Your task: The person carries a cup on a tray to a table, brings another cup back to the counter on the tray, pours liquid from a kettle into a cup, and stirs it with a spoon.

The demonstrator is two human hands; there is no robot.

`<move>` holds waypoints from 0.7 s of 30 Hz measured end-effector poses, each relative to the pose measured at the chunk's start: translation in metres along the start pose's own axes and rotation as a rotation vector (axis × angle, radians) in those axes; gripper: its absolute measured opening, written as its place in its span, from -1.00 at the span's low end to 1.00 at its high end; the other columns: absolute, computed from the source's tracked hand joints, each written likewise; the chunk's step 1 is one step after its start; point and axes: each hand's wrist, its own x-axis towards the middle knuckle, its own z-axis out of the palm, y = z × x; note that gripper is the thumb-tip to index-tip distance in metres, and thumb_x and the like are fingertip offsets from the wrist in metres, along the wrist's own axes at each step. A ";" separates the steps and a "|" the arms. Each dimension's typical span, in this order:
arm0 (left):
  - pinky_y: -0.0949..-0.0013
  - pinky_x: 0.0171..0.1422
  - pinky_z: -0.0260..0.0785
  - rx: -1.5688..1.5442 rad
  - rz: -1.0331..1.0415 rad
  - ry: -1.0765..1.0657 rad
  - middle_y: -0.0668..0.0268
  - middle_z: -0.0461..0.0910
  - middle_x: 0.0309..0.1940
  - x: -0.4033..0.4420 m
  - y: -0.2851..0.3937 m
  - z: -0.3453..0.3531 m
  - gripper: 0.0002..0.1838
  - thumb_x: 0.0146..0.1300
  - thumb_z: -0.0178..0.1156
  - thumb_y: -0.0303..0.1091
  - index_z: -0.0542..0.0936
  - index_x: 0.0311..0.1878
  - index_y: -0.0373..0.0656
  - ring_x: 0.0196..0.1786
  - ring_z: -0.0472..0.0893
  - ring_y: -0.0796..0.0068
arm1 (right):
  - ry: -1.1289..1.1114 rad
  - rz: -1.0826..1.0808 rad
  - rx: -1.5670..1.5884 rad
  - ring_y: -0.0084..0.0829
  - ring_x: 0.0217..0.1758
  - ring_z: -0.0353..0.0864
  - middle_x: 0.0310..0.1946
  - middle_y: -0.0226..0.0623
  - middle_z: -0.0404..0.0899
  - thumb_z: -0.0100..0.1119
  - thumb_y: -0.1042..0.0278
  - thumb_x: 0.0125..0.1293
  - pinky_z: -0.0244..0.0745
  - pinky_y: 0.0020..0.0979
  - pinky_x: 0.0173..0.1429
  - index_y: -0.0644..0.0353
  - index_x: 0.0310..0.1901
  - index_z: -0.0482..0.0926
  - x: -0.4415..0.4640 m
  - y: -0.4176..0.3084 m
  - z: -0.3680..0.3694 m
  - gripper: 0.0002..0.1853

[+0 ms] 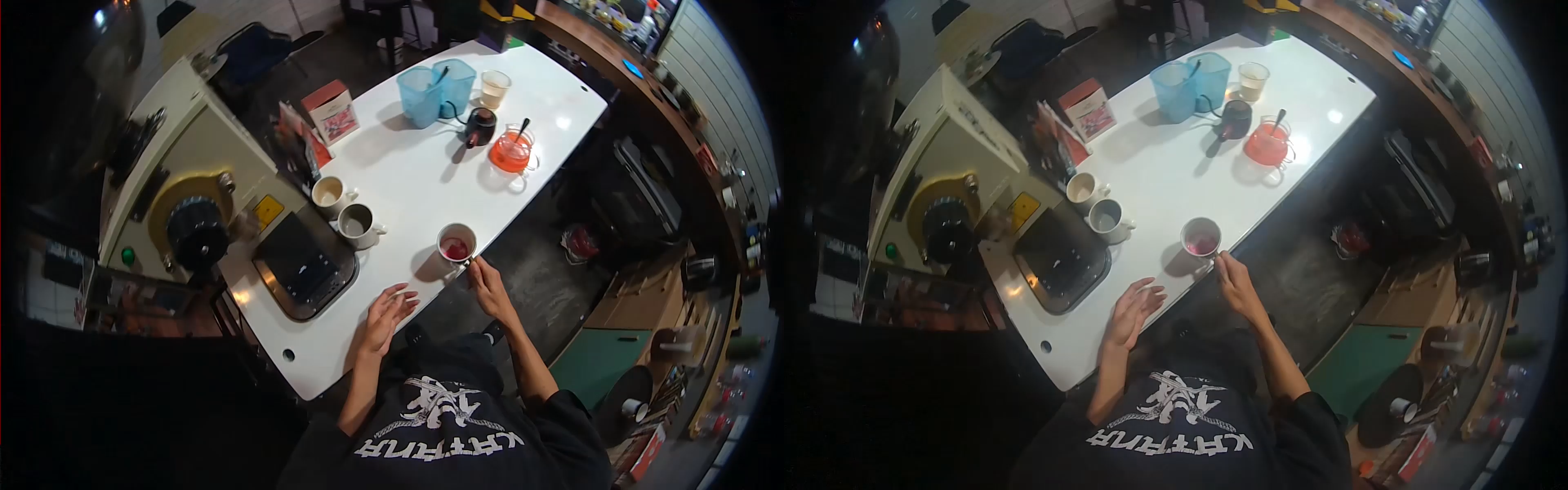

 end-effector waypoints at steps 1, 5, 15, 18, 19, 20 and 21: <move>0.31 0.33 0.44 0.029 -0.020 -0.049 0.14 0.61 0.09 0.003 0.000 0.004 -0.64 0.53 0.08 -0.31 0.44 0.30 -0.20 0.15 0.63 0.34 | 0.023 0.000 0.004 -0.53 -0.43 0.21 -0.52 -0.33 0.24 -0.15 0.19 0.63 0.27 -0.37 -0.32 0.29 -0.33 0.30 0.004 0.007 -0.003 -0.63; 0.32 0.35 0.43 0.079 -0.046 -0.152 0.15 0.63 0.04 0.018 -0.002 0.009 -0.63 0.54 0.04 -0.33 0.44 0.32 -0.24 0.15 0.62 0.39 | 0.139 -0.095 -0.021 -0.51 -0.42 0.19 -0.52 -0.33 0.23 -0.14 0.20 0.63 0.27 -0.35 -0.31 0.30 -0.32 0.30 0.025 0.035 -0.007 -0.64; 0.24 0.40 0.40 0.106 -0.034 -0.150 0.10 0.64 0.01 0.034 0.014 0.009 -0.63 0.55 0.05 -0.24 0.46 0.24 -0.31 0.16 0.62 0.31 | 0.213 -0.071 -0.021 -0.46 -0.44 0.20 -0.55 -0.24 0.23 -0.12 0.24 0.61 0.30 -0.32 -0.29 0.32 -0.32 0.32 0.082 0.036 0.005 -0.66; 0.26 0.35 0.43 0.104 -0.020 -0.121 0.11 0.67 -0.05 0.045 0.009 -0.005 -0.66 0.55 0.05 -0.18 0.52 0.10 -0.30 0.11 0.65 0.33 | 0.254 -0.052 -0.038 -0.45 -0.47 0.21 -0.57 -0.19 0.23 -0.10 0.24 0.60 0.31 -0.30 -0.32 0.33 -0.31 0.33 0.106 0.036 0.011 -0.66; 0.27 0.32 0.44 0.094 -0.035 -0.098 0.12 0.68 -0.09 0.046 0.010 -0.006 -0.66 0.55 0.05 -0.15 0.54 0.03 -0.29 0.08 0.66 0.34 | 0.283 -0.050 -0.051 -0.46 -0.48 0.23 -0.59 -0.17 0.23 -0.09 0.24 0.60 0.31 -0.29 -0.34 0.33 -0.31 0.34 0.114 0.042 0.013 -0.66; 0.29 0.28 0.46 0.076 -0.040 -0.072 0.14 0.69 -0.14 0.047 0.008 -0.006 -0.67 0.56 0.04 -0.14 0.57 -0.07 -0.26 0.03 0.67 0.35 | 0.314 -0.085 -0.070 -0.47 -0.49 0.28 -0.57 -0.13 0.30 -0.07 0.23 0.59 0.32 -0.28 -0.36 0.34 -0.30 0.35 0.124 0.048 0.016 -0.66; 0.29 0.28 0.46 0.085 -0.037 -0.090 0.14 0.69 -0.14 0.049 0.009 -0.004 -0.67 0.56 0.04 -0.14 0.57 -0.07 -0.26 0.03 0.67 0.35 | 0.332 -0.093 -0.069 -0.47 -0.49 0.28 -0.57 -0.13 0.30 -0.07 0.23 0.59 0.32 -0.28 -0.36 0.34 -0.30 0.35 0.134 0.051 0.020 -0.66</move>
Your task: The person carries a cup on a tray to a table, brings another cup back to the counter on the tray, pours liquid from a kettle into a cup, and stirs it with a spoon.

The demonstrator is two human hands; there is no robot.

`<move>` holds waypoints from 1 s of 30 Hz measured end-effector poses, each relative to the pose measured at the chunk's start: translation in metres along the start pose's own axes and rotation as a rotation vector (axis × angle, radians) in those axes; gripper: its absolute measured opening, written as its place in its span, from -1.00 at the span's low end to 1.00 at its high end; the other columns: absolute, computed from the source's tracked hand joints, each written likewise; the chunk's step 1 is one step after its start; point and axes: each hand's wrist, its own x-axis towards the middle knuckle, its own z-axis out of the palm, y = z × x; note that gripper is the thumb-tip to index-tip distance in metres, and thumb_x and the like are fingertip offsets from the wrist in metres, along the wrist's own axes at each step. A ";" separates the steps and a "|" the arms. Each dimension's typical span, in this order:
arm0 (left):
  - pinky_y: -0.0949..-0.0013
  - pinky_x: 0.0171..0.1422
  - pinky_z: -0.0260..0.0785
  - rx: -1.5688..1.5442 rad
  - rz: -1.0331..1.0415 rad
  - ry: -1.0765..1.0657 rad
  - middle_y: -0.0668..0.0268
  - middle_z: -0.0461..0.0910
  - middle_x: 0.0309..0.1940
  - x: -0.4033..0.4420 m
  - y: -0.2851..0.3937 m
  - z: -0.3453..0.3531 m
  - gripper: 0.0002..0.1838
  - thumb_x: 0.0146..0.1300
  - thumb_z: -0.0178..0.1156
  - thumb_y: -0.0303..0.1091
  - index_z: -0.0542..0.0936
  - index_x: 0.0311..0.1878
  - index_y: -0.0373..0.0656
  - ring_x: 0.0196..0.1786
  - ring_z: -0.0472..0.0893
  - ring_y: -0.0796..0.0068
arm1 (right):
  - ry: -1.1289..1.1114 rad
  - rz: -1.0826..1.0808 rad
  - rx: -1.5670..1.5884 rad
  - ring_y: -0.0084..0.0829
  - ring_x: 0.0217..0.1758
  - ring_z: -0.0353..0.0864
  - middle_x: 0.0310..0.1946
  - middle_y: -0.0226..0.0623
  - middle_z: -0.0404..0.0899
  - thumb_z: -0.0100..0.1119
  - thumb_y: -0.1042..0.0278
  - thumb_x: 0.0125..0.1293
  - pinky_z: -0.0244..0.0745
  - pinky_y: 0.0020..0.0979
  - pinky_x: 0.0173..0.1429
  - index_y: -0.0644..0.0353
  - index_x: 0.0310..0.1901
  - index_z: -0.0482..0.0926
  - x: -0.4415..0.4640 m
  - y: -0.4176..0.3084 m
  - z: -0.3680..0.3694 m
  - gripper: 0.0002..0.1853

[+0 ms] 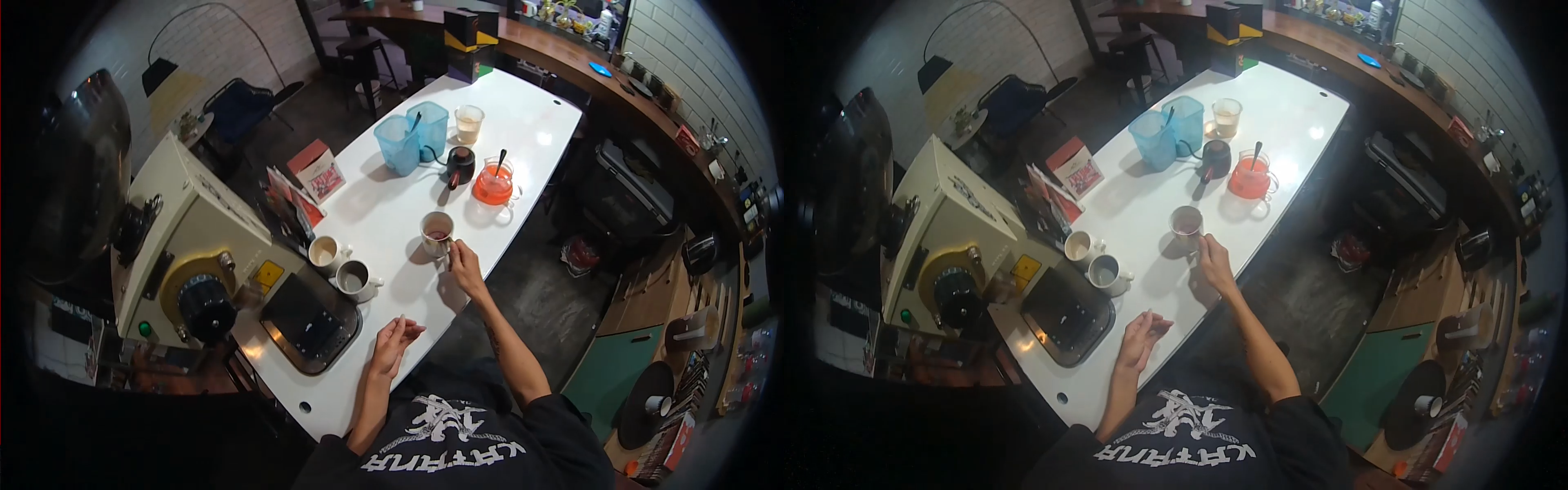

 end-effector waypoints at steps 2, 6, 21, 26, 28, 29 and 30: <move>0.29 0.27 0.47 -0.002 -0.006 -0.006 0.14 0.69 -0.14 0.003 0.000 0.003 -0.67 0.56 0.04 -0.15 0.58 -0.11 -0.26 0.03 0.67 0.35 | 0.008 0.026 0.100 -0.46 -0.51 0.35 -0.56 -0.12 0.37 -0.03 0.22 0.58 0.36 -0.29 -0.37 0.34 -0.30 0.37 0.014 0.001 0.013 -0.66; 0.30 0.24 0.48 -0.009 -0.020 -0.046 0.16 0.69 -0.17 0.013 -0.003 0.016 -0.67 0.56 0.04 -0.18 0.61 -0.16 -0.25 -0.02 0.67 0.38 | 0.020 0.095 0.256 -0.38 -0.37 0.62 -0.26 -0.14 0.55 0.15 0.22 0.49 0.53 -0.33 -0.30 0.31 -0.05 0.42 0.035 0.003 0.021 -0.71; 0.27 0.17 0.45 0.196 -0.344 -0.407 0.32 0.64 -0.39 0.079 -0.059 0.135 -0.75 0.56 0.03 -0.19 0.54 -0.08 -0.17 -0.08 0.69 0.36 | 0.694 0.444 0.075 -0.59 -0.51 0.63 -0.48 -0.35 0.59 0.20 0.35 0.44 0.51 -0.51 -0.46 0.32 -0.21 0.58 -0.229 0.069 -0.239 -0.82; 0.41 0.07 0.48 0.313 -0.469 -0.639 0.34 0.67 -0.34 0.109 -0.121 0.227 -0.73 0.56 0.03 -0.19 0.56 -0.03 -0.20 -0.13 0.69 0.45 | 1.051 0.553 0.089 -0.58 -0.53 0.60 -0.52 -0.33 0.58 0.13 0.50 0.44 0.51 -0.53 -0.43 0.29 -0.22 0.54 -0.344 0.085 -0.324 -0.93; 0.42 0.03 0.47 0.385 -0.483 -0.705 0.34 0.68 -0.33 0.116 -0.148 0.272 -0.74 0.56 0.04 -0.19 0.56 -0.01 -0.18 -0.11 0.68 0.47 | 1.162 0.576 0.051 -0.58 -0.53 0.59 -0.53 -0.34 0.57 0.12 0.54 0.43 0.49 -0.53 -0.43 0.28 -0.23 0.55 -0.383 0.099 -0.361 -0.95; 0.42 0.08 0.47 0.402 -0.502 -0.742 0.31 0.68 -0.26 0.115 -0.161 0.295 -0.73 0.56 0.05 -0.17 0.56 0.04 -0.17 -0.08 0.67 0.48 | 1.230 0.603 0.014 -0.58 -0.53 0.59 -0.54 -0.35 0.57 0.11 0.58 0.42 0.47 -0.53 -0.43 0.27 -0.23 0.55 -0.402 0.105 -0.369 -0.95; 0.42 0.08 0.47 0.446 -0.534 -0.778 0.31 0.68 -0.26 0.115 -0.177 0.318 -0.73 0.56 0.05 -0.17 0.56 0.04 -0.17 -0.08 0.67 0.48 | 1.287 0.626 0.037 -0.58 -0.53 0.59 -0.54 -0.35 0.57 0.11 0.58 0.42 0.47 -0.53 -0.43 0.27 -0.23 0.55 -0.418 0.108 -0.378 -0.95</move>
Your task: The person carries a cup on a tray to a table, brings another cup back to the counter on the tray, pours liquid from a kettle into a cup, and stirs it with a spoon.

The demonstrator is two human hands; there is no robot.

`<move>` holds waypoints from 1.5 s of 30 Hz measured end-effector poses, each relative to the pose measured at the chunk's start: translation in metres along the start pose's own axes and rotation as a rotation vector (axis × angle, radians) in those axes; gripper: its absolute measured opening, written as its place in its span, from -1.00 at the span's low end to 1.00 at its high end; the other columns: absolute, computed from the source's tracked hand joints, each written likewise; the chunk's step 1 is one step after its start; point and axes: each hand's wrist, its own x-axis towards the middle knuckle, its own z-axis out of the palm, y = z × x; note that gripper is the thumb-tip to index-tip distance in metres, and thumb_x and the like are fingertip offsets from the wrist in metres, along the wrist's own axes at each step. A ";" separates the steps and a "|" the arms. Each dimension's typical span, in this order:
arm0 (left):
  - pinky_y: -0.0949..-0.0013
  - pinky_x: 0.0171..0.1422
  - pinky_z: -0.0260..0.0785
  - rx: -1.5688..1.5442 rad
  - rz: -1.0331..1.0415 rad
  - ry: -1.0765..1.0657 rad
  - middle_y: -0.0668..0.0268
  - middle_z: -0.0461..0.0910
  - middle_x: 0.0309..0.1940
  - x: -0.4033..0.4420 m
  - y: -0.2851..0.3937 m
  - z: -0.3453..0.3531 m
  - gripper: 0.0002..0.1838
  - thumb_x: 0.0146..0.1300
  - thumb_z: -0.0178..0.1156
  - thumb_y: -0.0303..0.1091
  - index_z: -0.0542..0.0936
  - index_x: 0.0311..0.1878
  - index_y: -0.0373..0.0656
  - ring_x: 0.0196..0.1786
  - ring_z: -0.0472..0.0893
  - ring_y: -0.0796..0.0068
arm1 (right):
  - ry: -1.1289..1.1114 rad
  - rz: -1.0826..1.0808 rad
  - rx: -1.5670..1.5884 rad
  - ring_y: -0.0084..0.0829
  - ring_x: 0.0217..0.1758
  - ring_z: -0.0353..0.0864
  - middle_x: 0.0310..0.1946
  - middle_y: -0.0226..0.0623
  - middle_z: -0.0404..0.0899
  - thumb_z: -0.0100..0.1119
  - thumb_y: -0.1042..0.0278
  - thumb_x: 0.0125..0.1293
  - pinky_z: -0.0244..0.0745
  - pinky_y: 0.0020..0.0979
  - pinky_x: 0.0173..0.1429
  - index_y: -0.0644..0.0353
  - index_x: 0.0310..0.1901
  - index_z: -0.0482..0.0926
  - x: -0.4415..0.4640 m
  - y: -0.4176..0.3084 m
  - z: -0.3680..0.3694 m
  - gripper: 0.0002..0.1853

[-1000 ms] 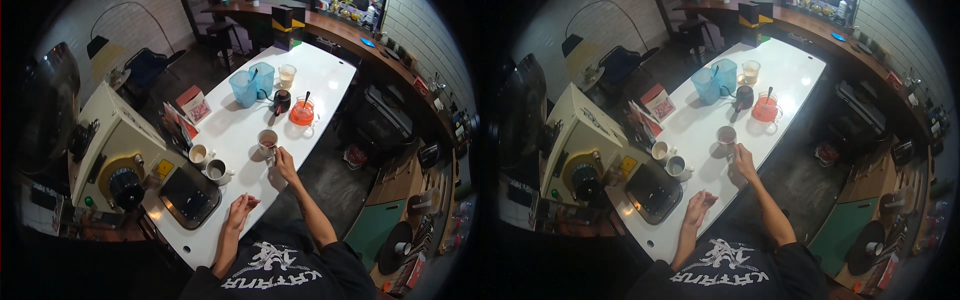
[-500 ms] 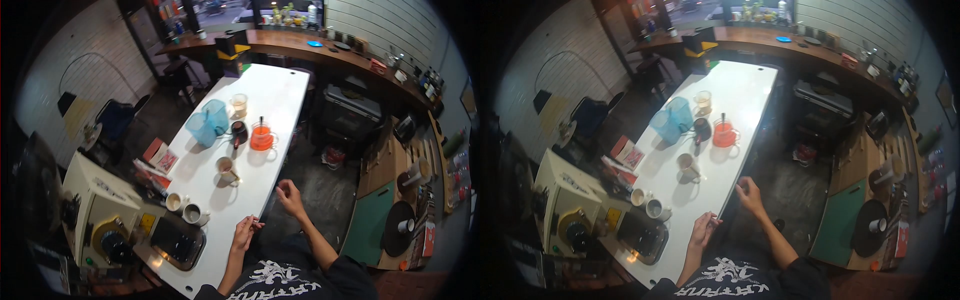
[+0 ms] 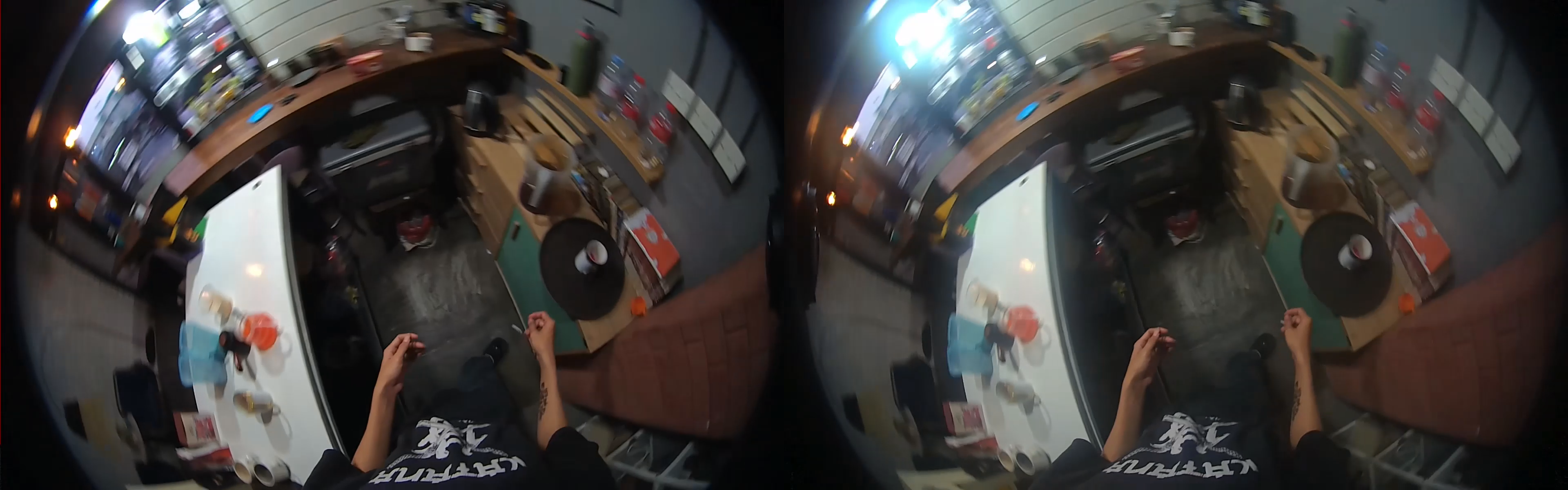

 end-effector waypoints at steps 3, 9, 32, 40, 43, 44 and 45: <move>0.30 0.27 0.43 0.071 -0.151 -0.064 0.33 0.62 -0.04 0.068 -0.008 0.064 -0.68 0.53 0.09 -0.12 0.54 0.11 -0.16 0.03 0.64 0.44 | 0.165 0.110 -0.019 -0.61 -0.47 0.57 -0.56 -0.39 0.54 0.12 0.57 0.41 0.50 -0.50 -0.37 0.30 -0.16 0.54 0.027 0.011 -0.059 -0.96; 0.25 0.29 0.39 0.426 -0.274 -0.315 0.37 0.54 0.04 0.181 -0.039 0.185 -0.64 0.51 0.12 -0.12 0.51 0.26 -0.03 0.14 0.51 0.51 | 0.702 0.009 -0.484 -0.41 -0.31 0.63 -0.23 -0.22 0.56 0.22 0.65 0.22 0.55 -0.41 -0.16 0.31 0.01 0.52 0.043 0.038 -0.133 -0.69; -0.02 0.52 0.15 1.259 0.204 -1.050 -0.20 0.25 0.43 0.440 -0.089 0.334 -0.21 0.34 0.15 -0.48 0.01 0.57 -0.14 0.47 0.30 -0.15 | 1.348 0.609 -0.400 0.10 -0.30 0.56 -0.40 0.06 0.53 0.07 0.28 0.50 0.40 -0.04 -0.20 0.34 -0.22 0.50 0.108 0.062 -0.101 -0.75; 0.10 -0.12 0.53 1.341 0.216 -0.971 -0.16 0.69 -0.22 0.468 -0.083 0.342 -0.42 0.51 0.04 -0.16 0.19 0.39 -0.36 -0.27 0.72 -0.09 | 1.632 0.915 0.171 0.00 -0.13 0.64 -0.20 0.09 0.61 0.01 0.18 0.55 0.47 -0.07 -0.08 0.45 0.07 0.45 0.105 0.031 -0.023 -0.61; 0.07 0.01 0.49 1.360 0.185 -1.133 -0.20 0.66 -0.14 0.482 -0.083 0.346 -0.43 0.53 0.01 -0.09 0.25 0.36 -0.38 -0.11 0.70 -0.11 | 1.798 0.836 0.001 -0.01 -0.26 0.63 -0.33 0.11 0.59 -0.03 0.02 0.56 0.43 -0.03 -0.17 0.45 -0.07 0.50 0.113 0.043 -0.003 -0.51; 0.07 0.09 0.45 1.307 0.307 -1.191 -0.20 0.65 -0.10 0.485 -0.089 0.345 -0.44 0.54 -0.02 -0.05 0.32 0.31 -0.39 -0.03 0.67 -0.09 | 1.807 0.851 0.019 -0.01 -0.26 0.63 -0.33 0.11 0.59 -0.03 0.02 0.56 0.43 -0.03 -0.17 0.45 -0.07 0.50 0.111 0.047 0.008 -0.51; 0.06 0.16 0.42 1.241 0.429 -1.251 -0.20 0.63 -0.06 0.489 -0.093 0.343 -0.43 0.55 -0.05 -0.01 0.39 0.26 -0.40 0.05 0.64 -0.08 | 1.735 0.939 0.033 0.04 -0.31 0.58 -0.41 0.12 0.54 -0.06 0.04 0.58 0.42 -0.02 -0.19 0.44 -0.20 0.50 0.110 0.034 0.007 -0.51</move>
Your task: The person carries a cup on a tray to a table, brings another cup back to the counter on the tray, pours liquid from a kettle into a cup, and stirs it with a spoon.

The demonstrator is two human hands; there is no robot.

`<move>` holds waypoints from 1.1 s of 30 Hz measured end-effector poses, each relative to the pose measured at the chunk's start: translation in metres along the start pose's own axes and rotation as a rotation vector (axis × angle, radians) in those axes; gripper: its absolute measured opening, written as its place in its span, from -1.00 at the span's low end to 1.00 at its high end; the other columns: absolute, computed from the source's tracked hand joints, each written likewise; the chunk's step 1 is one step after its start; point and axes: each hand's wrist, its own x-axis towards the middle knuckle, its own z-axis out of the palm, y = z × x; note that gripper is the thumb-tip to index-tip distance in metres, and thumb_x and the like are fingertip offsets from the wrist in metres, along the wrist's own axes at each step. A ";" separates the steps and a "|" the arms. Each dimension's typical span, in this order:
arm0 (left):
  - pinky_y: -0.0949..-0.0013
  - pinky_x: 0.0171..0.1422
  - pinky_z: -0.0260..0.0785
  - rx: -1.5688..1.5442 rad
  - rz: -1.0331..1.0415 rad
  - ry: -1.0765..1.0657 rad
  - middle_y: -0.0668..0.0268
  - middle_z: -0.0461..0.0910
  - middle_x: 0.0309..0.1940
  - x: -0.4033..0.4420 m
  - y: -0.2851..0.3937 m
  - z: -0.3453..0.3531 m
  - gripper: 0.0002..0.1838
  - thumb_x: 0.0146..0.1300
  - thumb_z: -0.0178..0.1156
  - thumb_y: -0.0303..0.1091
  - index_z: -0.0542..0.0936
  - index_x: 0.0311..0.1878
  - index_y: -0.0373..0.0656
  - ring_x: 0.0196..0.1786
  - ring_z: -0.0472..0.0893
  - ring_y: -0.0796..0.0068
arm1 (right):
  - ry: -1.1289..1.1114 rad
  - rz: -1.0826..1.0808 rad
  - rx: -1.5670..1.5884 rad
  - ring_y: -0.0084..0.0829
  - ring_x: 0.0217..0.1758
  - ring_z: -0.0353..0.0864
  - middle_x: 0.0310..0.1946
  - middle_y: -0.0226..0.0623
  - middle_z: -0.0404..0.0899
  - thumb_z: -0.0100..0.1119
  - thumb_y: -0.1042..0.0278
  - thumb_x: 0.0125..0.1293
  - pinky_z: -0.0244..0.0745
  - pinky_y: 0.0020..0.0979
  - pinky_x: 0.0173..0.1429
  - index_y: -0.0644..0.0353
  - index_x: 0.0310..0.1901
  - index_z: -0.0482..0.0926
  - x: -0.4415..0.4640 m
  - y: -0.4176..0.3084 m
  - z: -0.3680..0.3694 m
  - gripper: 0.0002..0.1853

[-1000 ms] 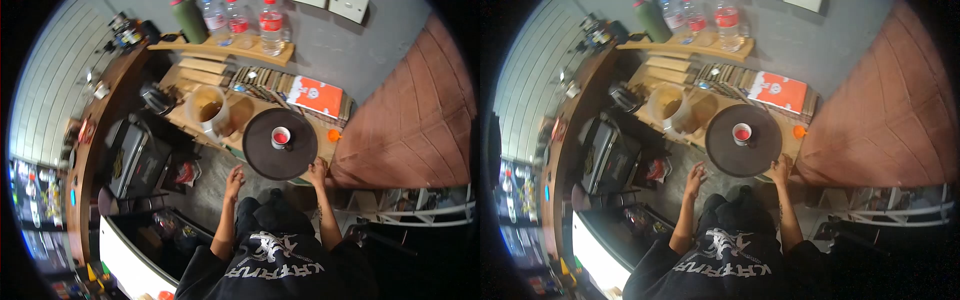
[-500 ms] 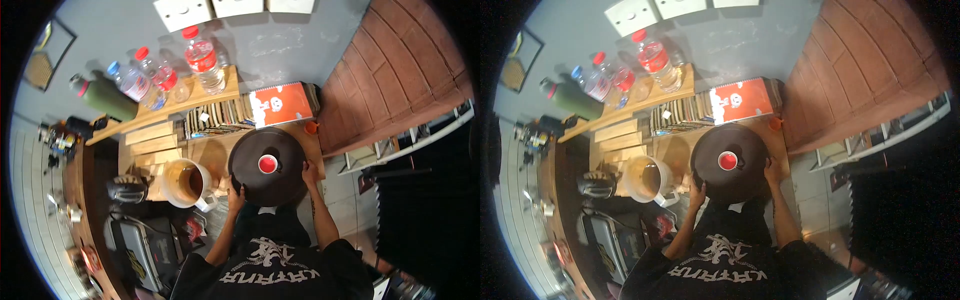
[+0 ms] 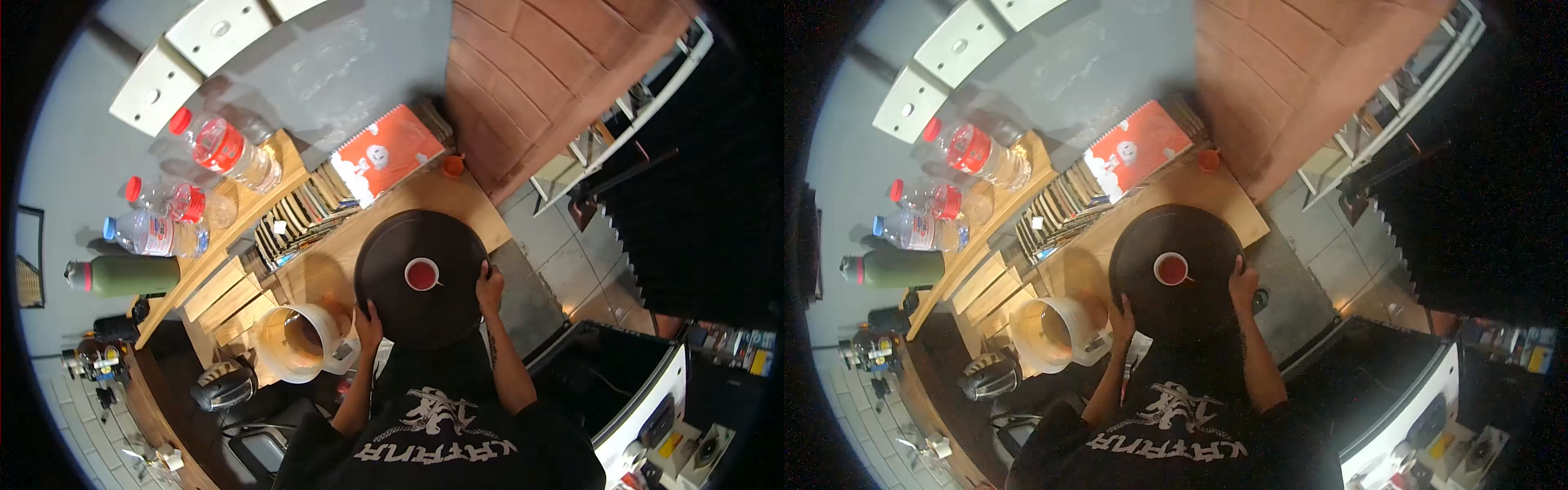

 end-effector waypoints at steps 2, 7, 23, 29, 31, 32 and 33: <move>0.06 0.21 0.38 -0.069 -0.048 -0.032 -0.20 0.62 -0.02 0.005 0.013 -0.006 -0.43 0.56 -0.07 0.01 0.46 0.20 -0.42 0.10 0.61 -0.07 | -0.023 0.051 -0.053 0.10 -0.37 0.54 -0.49 0.13 0.49 -0.09 0.05 0.60 0.41 -0.01 -0.20 0.42 -0.34 0.49 -0.003 -0.010 -0.005 -0.48; 0.22 0.23 0.38 -0.354 -0.088 -0.061 0.02 0.63 0.03 -0.006 0.043 0.000 -0.43 0.55 0.00 0.01 0.53 0.13 -0.45 0.07 0.59 0.23 | 0.072 -0.029 0.016 0.33 -0.29 0.51 -0.45 0.29 0.50 -0.07 0.05 0.58 0.37 0.08 -0.23 0.45 -0.31 0.54 -0.020 0.003 -0.032 -0.48; 0.23 0.14 0.44 -0.284 0.123 -0.412 0.01 0.63 0.01 -0.045 0.215 0.106 -0.47 0.48 0.17 -0.08 0.52 0.16 -0.45 0.01 0.62 0.23 | 0.384 0.287 0.328 -0.13 -0.49 0.61 -0.58 0.01 0.54 0.09 0.12 0.52 0.42 -0.09 -0.31 0.36 -0.40 0.48 -0.022 0.045 -0.255 -0.57; 0.26 0.12 0.43 -0.287 0.347 -0.669 0.08 0.64 -0.05 -0.067 0.304 0.196 -0.56 0.46 0.22 -0.15 0.51 0.12 -0.40 -0.02 0.60 0.28 | 0.440 0.252 0.527 -0.69 -0.50 0.28 -0.63 -0.54 0.34 0.22 0.25 0.46 0.20 -0.44 -0.46 0.33 -0.42 0.48 -0.010 0.138 -0.333 -0.66; 0.28 0.13 0.42 -0.443 0.356 -0.766 0.14 0.63 -0.06 -0.078 0.333 0.226 -0.58 0.44 0.23 -0.17 0.52 0.10 -0.37 -0.04 0.59 0.33 | 0.467 0.237 0.551 -0.70 -0.50 0.29 -0.60 -0.56 0.40 0.26 0.33 0.41 0.18 -0.48 -0.46 0.35 -0.36 0.55 -0.009 0.148 -0.369 -0.74; 0.31 0.13 0.41 -0.416 0.380 -0.821 0.17 0.63 -0.07 -0.081 0.345 0.237 -0.59 0.43 0.25 -0.17 0.52 0.10 -0.36 -0.05 0.57 0.37 | 0.429 0.218 0.596 -0.69 -0.48 0.31 -0.57 -0.54 0.44 0.29 0.37 0.38 0.22 -0.49 -0.43 0.37 -0.30 0.59 -0.010 0.148 -0.387 -0.79; 0.33 0.13 0.41 -0.384 0.404 -0.877 0.21 0.62 -0.08 -0.085 0.357 0.247 -0.59 0.42 0.26 -0.17 0.52 0.09 -0.35 -0.06 0.56 0.40 | 0.391 0.200 0.643 -0.68 -0.46 0.34 -0.54 -0.53 0.49 0.31 0.42 0.35 0.26 -0.49 -0.41 0.39 -0.24 0.63 -0.012 0.148 -0.401 -0.83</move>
